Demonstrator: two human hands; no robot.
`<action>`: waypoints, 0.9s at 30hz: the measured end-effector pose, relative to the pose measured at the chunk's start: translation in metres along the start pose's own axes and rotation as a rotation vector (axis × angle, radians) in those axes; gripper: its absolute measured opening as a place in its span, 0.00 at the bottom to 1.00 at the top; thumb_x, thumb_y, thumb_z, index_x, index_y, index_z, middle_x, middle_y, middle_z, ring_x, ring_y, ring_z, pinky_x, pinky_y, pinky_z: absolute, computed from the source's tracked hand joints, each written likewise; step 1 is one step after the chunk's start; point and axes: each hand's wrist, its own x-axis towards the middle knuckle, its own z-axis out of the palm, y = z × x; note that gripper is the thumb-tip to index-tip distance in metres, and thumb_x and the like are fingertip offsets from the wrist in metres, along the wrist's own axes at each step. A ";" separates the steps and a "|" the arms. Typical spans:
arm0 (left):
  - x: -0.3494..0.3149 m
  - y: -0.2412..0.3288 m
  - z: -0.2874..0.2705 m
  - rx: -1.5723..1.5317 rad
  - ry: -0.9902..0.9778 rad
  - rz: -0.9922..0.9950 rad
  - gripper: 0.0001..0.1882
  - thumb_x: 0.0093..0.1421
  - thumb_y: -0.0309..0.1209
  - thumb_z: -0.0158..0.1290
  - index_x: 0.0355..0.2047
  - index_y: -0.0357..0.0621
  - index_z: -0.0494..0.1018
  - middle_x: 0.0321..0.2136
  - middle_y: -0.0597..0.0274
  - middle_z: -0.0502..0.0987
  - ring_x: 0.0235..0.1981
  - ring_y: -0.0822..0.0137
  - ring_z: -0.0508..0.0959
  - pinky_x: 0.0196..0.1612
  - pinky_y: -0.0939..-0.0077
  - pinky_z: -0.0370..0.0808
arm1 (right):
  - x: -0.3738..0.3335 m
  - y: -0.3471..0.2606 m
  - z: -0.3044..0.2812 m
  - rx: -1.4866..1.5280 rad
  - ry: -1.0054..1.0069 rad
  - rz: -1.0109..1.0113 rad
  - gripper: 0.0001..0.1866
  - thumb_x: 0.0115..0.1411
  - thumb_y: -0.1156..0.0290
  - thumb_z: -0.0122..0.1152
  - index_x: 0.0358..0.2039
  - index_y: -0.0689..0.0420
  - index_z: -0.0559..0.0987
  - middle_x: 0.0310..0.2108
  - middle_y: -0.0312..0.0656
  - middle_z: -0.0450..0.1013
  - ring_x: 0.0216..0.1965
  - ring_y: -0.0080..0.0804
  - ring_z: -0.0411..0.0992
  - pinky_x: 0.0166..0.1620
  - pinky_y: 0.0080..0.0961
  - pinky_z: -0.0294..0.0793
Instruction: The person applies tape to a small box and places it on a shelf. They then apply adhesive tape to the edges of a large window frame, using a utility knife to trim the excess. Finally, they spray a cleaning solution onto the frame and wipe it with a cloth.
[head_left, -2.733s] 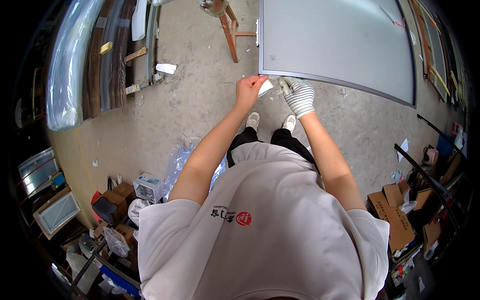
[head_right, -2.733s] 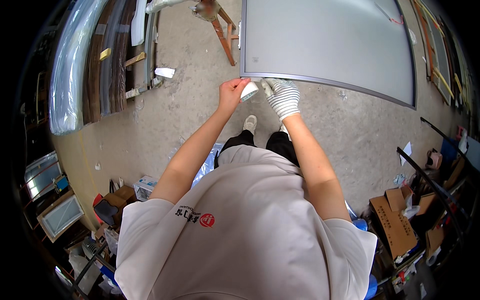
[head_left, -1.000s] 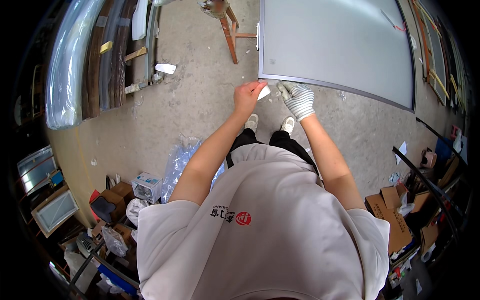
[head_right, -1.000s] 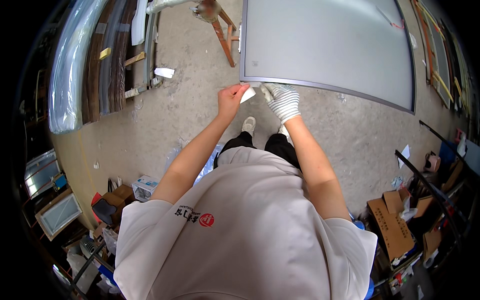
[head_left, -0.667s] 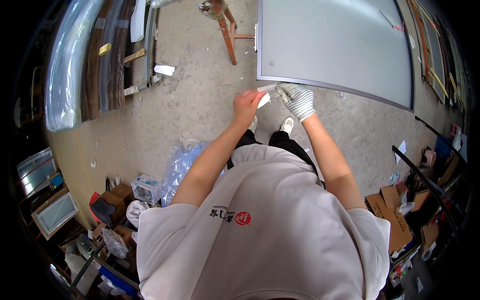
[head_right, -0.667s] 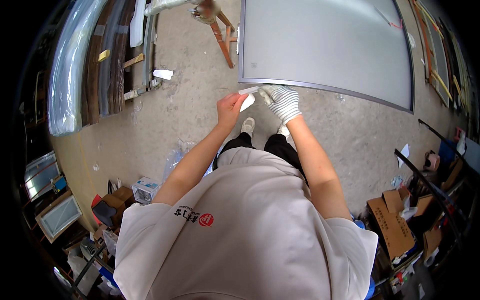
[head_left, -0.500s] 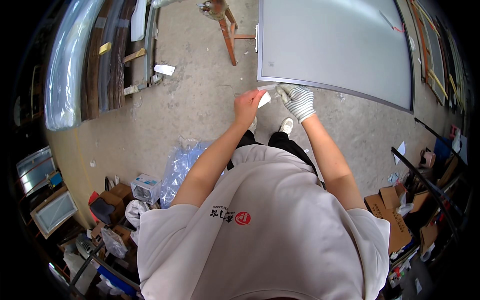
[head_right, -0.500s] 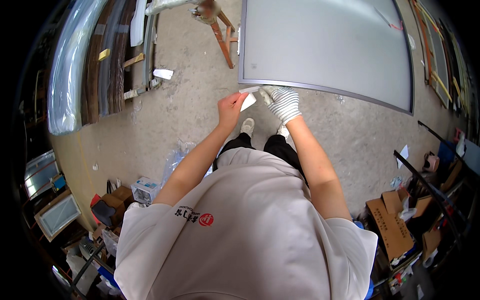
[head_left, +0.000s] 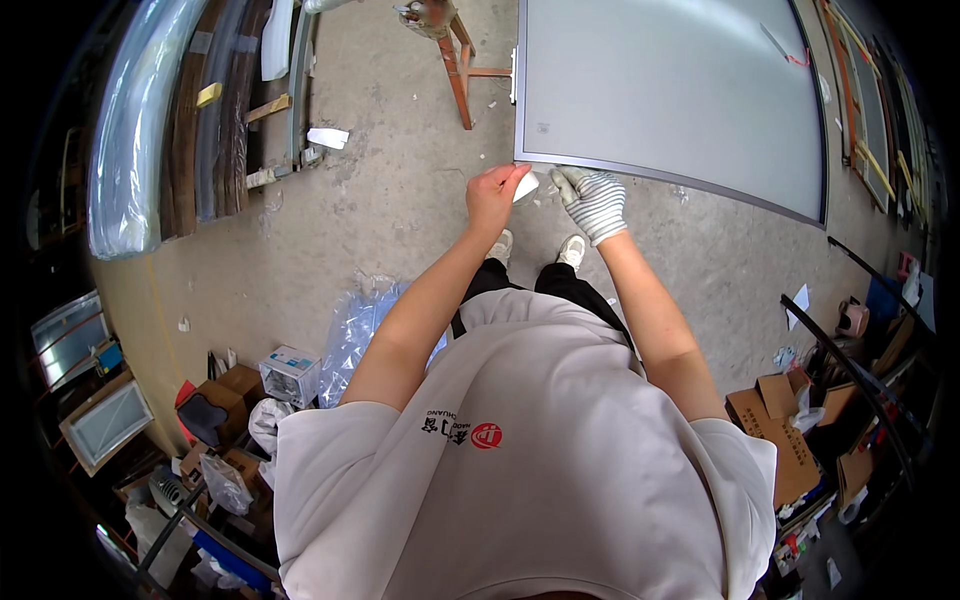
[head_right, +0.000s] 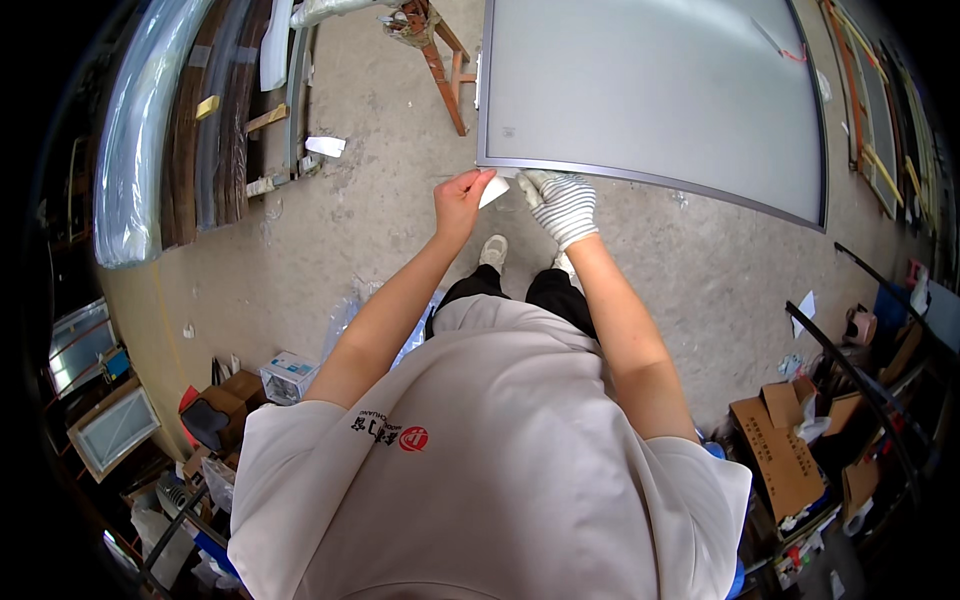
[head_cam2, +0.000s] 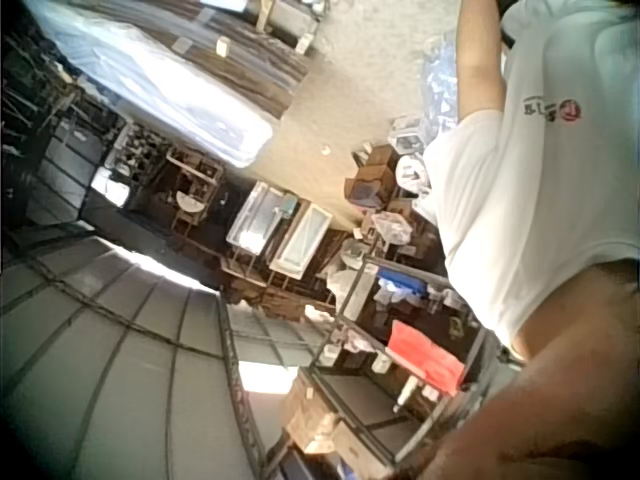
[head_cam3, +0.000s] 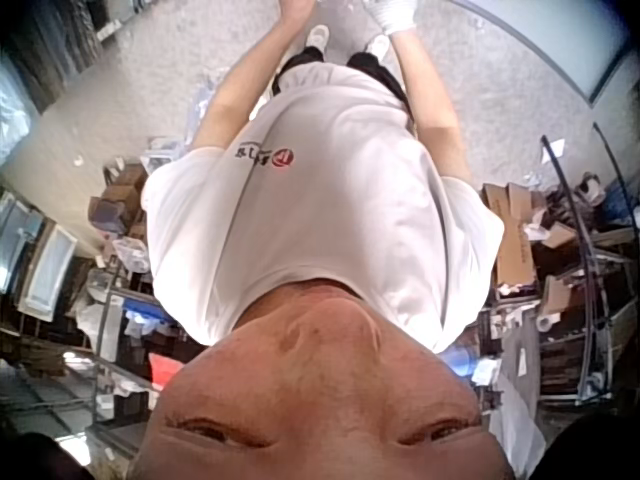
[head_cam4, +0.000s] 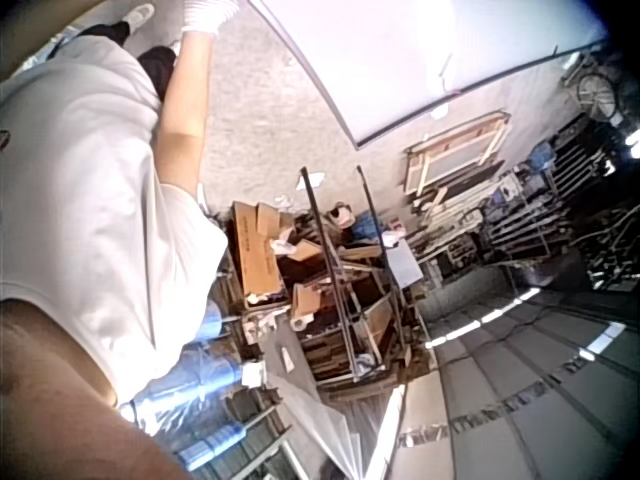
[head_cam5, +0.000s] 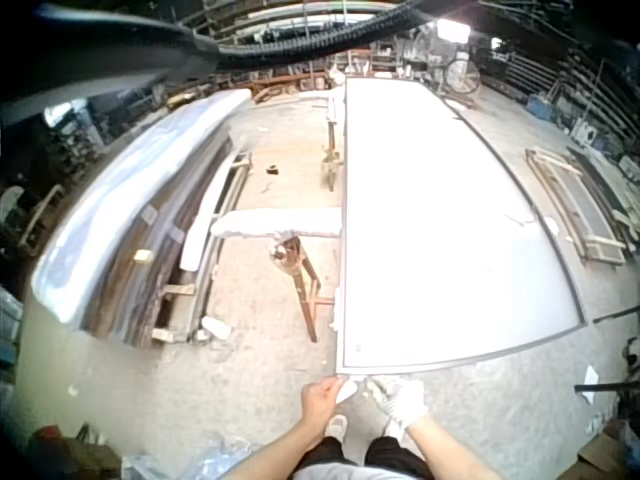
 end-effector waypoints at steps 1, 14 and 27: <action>0.000 0.000 0.001 -0.004 -0.002 -0.020 0.12 0.54 0.38 0.58 0.24 0.41 0.78 0.17 0.55 0.73 0.16 0.62 0.70 0.22 0.69 0.65 | 0.000 0.000 0.000 0.008 0.010 0.007 0.15 0.58 0.55 0.51 0.33 0.50 0.81 0.27 0.44 0.76 0.29 0.43 0.75 0.34 0.35 0.74; 0.015 -0.003 -0.013 0.310 -0.018 -0.280 0.24 0.47 0.49 0.62 0.32 0.38 0.80 0.15 0.59 0.76 0.19 0.69 0.75 0.27 0.74 0.70 | 0.005 -0.005 -0.016 0.079 -0.227 0.430 0.24 0.56 0.45 0.50 0.30 0.53 0.82 0.24 0.48 0.76 0.28 0.45 0.75 0.35 0.36 0.73; -0.017 -0.084 -0.076 -0.259 -0.122 -0.516 0.15 0.59 0.38 0.54 0.30 0.37 0.78 0.20 0.62 0.77 0.19 0.75 0.75 0.14 0.81 0.70 | 0.007 -0.016 0.002 0.322 -0.220 0.307 0.16 0.56 0.64 0.51 0.42 0.56 0.78 0.32 0.49 0.77 0.33 0.41 0.76 0.40 0.33 0.74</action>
